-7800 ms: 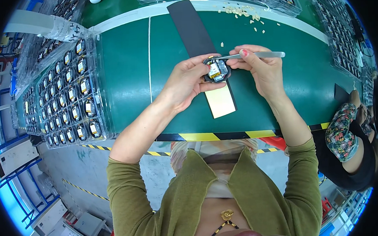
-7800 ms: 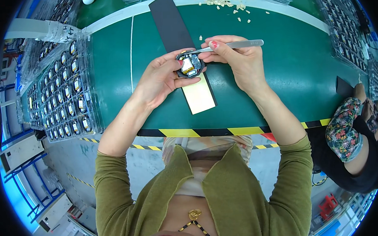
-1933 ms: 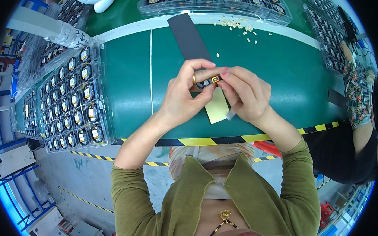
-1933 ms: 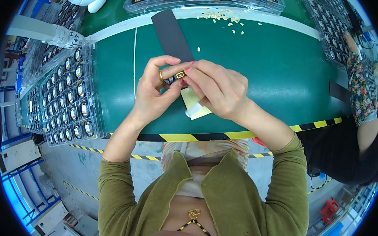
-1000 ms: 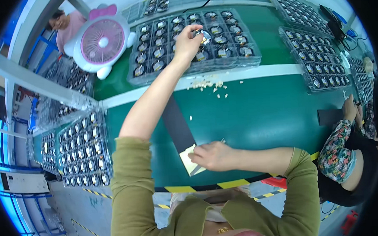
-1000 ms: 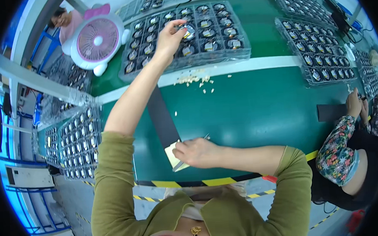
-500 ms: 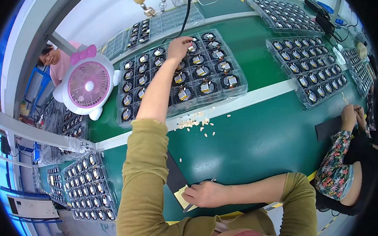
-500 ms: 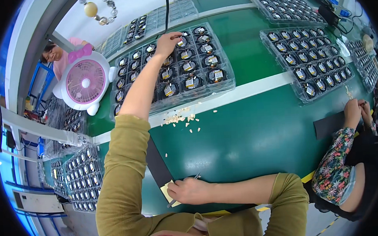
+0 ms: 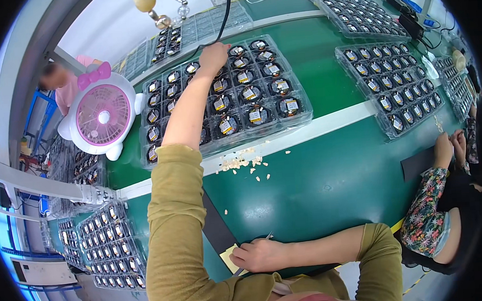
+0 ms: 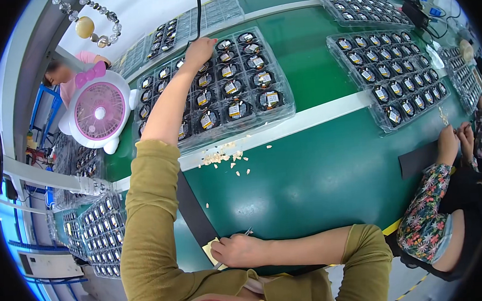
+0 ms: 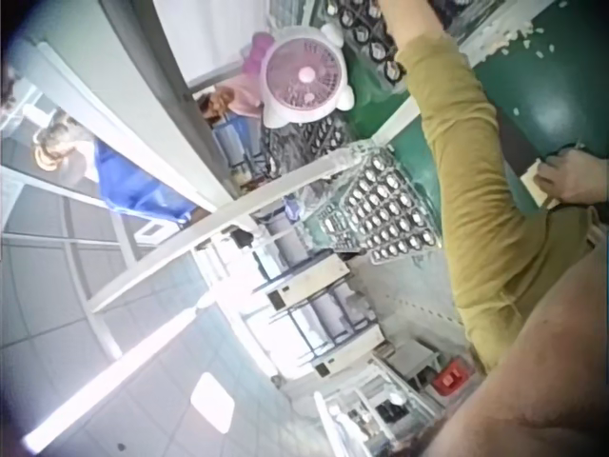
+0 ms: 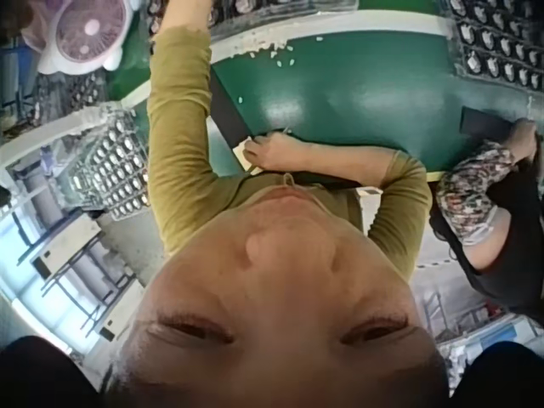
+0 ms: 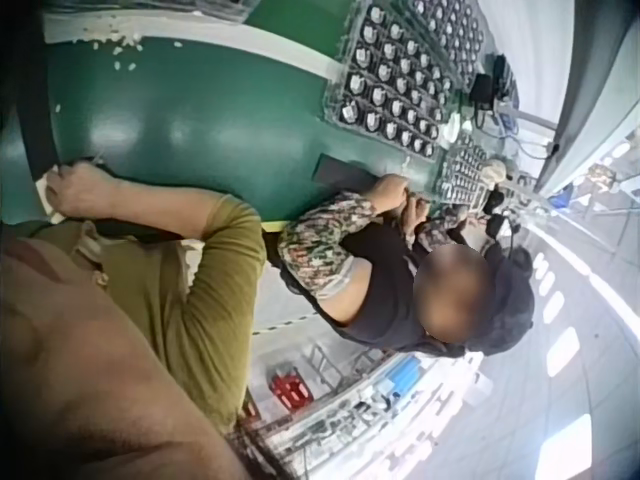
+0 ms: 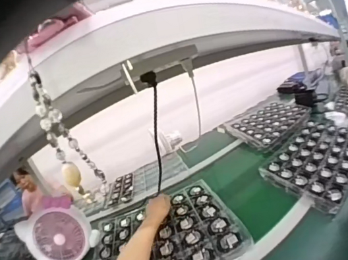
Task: Assembling internal components into smartwatch housings on a factory production line.
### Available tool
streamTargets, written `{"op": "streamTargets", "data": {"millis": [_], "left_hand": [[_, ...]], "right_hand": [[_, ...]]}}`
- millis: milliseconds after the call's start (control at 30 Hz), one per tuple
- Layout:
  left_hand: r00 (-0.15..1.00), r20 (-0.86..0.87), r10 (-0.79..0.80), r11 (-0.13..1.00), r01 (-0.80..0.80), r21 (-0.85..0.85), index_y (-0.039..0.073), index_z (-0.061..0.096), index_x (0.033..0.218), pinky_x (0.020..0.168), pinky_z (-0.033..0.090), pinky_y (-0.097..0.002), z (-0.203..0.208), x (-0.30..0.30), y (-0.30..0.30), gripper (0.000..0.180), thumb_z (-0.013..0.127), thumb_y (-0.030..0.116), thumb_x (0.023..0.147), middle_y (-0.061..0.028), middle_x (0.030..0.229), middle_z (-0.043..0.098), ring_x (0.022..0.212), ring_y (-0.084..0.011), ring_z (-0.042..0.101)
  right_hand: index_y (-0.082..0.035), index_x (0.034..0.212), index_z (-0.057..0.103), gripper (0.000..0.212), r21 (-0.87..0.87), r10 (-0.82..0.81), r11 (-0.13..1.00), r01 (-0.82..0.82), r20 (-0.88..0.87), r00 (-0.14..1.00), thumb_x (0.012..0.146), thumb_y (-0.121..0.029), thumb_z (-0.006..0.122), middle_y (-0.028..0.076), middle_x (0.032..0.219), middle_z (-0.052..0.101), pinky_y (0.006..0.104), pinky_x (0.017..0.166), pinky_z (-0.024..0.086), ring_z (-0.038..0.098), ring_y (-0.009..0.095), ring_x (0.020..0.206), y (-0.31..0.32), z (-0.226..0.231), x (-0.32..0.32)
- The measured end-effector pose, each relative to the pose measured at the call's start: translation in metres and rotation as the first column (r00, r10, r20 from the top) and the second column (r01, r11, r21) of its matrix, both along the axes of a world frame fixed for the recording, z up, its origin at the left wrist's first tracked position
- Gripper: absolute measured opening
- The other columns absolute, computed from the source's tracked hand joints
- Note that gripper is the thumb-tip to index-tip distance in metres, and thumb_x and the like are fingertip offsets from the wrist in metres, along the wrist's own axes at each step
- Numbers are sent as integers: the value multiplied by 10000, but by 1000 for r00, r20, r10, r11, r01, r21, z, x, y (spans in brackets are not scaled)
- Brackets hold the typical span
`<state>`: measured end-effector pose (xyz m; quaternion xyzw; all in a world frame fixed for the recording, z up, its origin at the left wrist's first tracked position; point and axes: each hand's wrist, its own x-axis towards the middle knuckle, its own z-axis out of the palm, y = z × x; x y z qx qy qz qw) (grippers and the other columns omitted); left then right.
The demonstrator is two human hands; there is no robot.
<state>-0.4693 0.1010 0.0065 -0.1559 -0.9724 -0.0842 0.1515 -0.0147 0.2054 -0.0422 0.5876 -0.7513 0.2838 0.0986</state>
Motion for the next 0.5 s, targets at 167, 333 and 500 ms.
{"op": "streamTargets", "data": {"millis": [167,333,500], "left_hand": [[937,305,172,985,-169,-35,11,612,965,828,456,-366,0,-28,16,516,668,448,697,-196,1020,596,968,-279,584],[971,228,66,938,-138,318,55,626,796,676,465,-345,0,-19,8,373,693,387,638,-109,859,636,766,-251,610],[936,309,-169,600,-151,785,17,537,904,533,470,-242,26,55,23,246,632,203,773,-66,783,599,693,-143,608]], "right_hand": [[-3,787,527,177,-10,6,1000,-6,21,1000,665,-130,531,44,716,461,232,428,408,499,135,578,-1,1,1],[-6,780,529,169,8,-11,1000,10,41,999,663,-128,531,44,698,468,248,430,413,521,147,592,0,-1,0],[-13,830,519,218,9,-23,1000,23,-56,998,656,-143,535,28,706,426,224,410,398,497,117,573,2,-1,2]]}}
